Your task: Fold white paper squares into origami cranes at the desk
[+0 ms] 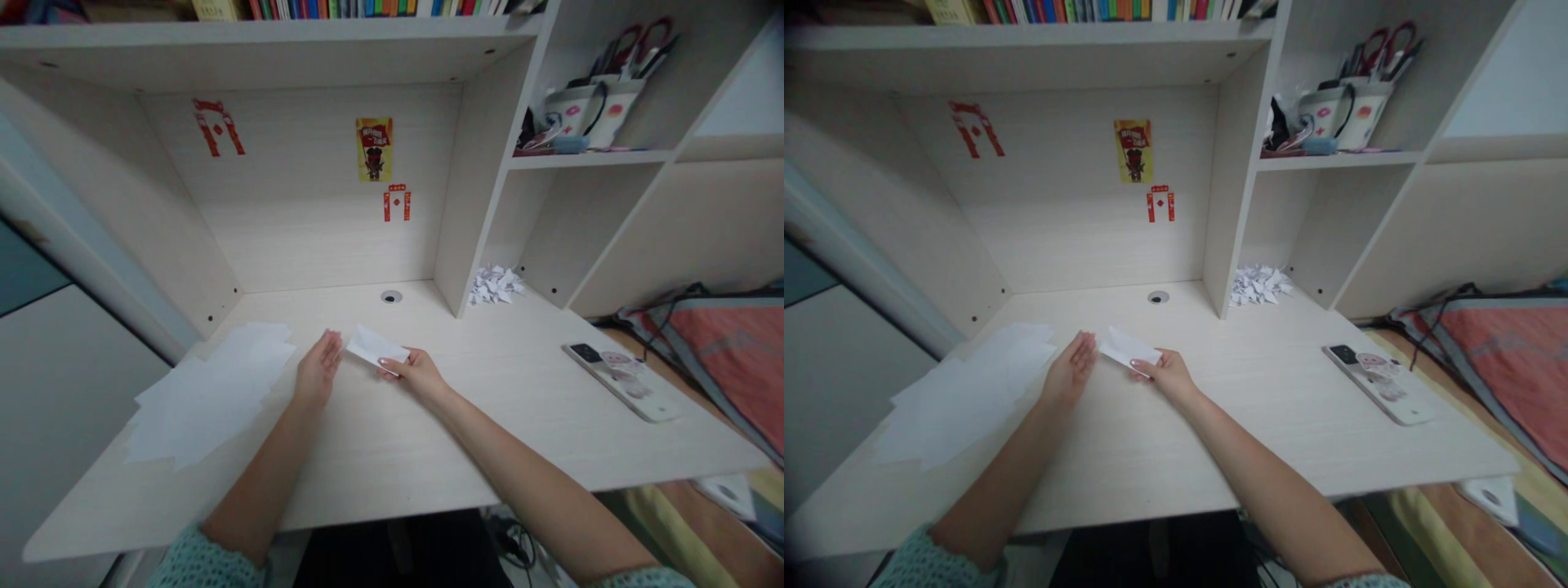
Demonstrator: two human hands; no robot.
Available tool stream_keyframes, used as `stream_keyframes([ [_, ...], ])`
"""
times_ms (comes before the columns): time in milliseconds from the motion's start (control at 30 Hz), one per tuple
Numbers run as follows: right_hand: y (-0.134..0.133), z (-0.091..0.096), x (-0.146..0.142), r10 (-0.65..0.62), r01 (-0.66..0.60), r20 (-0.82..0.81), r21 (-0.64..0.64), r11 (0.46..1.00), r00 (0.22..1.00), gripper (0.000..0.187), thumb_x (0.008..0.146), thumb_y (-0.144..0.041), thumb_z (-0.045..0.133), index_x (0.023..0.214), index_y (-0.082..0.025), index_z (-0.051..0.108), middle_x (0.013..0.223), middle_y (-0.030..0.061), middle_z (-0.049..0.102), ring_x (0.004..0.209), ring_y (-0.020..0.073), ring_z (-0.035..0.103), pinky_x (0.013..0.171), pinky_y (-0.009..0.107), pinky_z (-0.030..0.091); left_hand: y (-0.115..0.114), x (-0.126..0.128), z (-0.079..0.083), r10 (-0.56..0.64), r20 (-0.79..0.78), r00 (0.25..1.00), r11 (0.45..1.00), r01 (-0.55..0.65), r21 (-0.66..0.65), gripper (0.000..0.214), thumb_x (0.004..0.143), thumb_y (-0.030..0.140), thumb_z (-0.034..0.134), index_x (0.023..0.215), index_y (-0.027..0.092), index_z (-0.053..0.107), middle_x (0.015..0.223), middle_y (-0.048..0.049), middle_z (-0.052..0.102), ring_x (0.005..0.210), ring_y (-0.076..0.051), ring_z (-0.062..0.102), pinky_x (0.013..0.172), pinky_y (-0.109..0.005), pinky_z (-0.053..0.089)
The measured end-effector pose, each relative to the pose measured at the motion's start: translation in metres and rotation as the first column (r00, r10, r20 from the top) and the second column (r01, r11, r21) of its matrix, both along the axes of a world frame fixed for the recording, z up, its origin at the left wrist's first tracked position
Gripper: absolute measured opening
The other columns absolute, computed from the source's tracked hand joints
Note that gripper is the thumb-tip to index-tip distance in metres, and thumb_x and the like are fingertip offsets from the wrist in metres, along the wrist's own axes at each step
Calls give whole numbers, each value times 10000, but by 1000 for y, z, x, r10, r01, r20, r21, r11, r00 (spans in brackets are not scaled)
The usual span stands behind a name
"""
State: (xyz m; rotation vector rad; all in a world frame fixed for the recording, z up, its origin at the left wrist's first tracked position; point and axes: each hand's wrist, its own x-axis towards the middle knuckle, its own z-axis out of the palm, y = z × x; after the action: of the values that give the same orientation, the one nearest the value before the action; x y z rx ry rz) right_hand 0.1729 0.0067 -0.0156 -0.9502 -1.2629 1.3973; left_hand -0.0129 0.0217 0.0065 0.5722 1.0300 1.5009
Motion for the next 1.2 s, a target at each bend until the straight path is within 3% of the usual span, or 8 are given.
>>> stream_keyframes([
  [67,1,0,2,-66,66,2,-23,998,998,313,623,-417,701,738,-131,645,668,57,674,528,126,542,513,239,367,0,-3,1,99,-33,995,995,-98,31,251,672,324,691,881,191,654,1090,-71,631,939,-134,602,797,-234,463],
  [200,3,1,2,-187,187,4,39,982,982,305,639,-427,678,732,-142,620,650,44,657,518,127,517,511,247,380,-6,6,-3,-80,-306,949,992,106,72,361,676,425,662,943,182,646,1065,-85,635,900,-157,609,711,-239,470],
  [367,2,3,0,-348,325,64,236,916,935,256,704,-413,619,765,-165,633,685,22,616,581,136,505,527,246,375,-14,23,-10,-240,-655,717,948,319,1,505,671,439,650,1095,173,578,882,-82,661,654,-140,585,479,-205,385],
  [500,1,6,5,-448,368,143,384,847,883,191,734,-374,596,748,-195,662,715,24,576,634,139,483,553,247,354,-19,26,-7,24,-766,643,951,221,216,646,640,384,694,1236,251,482,1159,-96,574,871,-180,579,658,-261,452],
  [600,2,6,6,-436,334,182,413,848,882,244,743,-390,582,604,-190,598,627,9,505,602,134,445,543,250,338,-21,25,-2,124,-811,572,901,278,334,422,666,352,674,1076,272,620,1139,-59,599,1036,-211,527,856,-305,407],
  [833,5,0,2,-324,294,102,234,927,941,321,734,-423,581,945,-184,618,684,10,560,597,129,484,546,245,376,-19,27,-6,-156,-737,658,883,428,195,228,759,365,545,780,191,691,790,-30,685,738,-182,604,696,-270,450],
  [967,2,0,-1,-266,224,119,282,933,957,507,662,-394,678,1117,-213,547,805,19,605,677,131,550,613,249,424,-19,27,-6,-112,-707,698,915,351,201,224,735,371,580,749,171,679,742,-33,679,687,-170,605,656,-257,453],
  [1200,-8,1,-4,-232,95,274,435,896,933,455,637,-353,717,1056,-232,587,925,54,648,844,177,604,754,314,472,-21,26,-4,-25,-694,719,933,267,243,233,684,385,635,767,174,686,757,-43,696,675,-174,621,648,-264,468],
])
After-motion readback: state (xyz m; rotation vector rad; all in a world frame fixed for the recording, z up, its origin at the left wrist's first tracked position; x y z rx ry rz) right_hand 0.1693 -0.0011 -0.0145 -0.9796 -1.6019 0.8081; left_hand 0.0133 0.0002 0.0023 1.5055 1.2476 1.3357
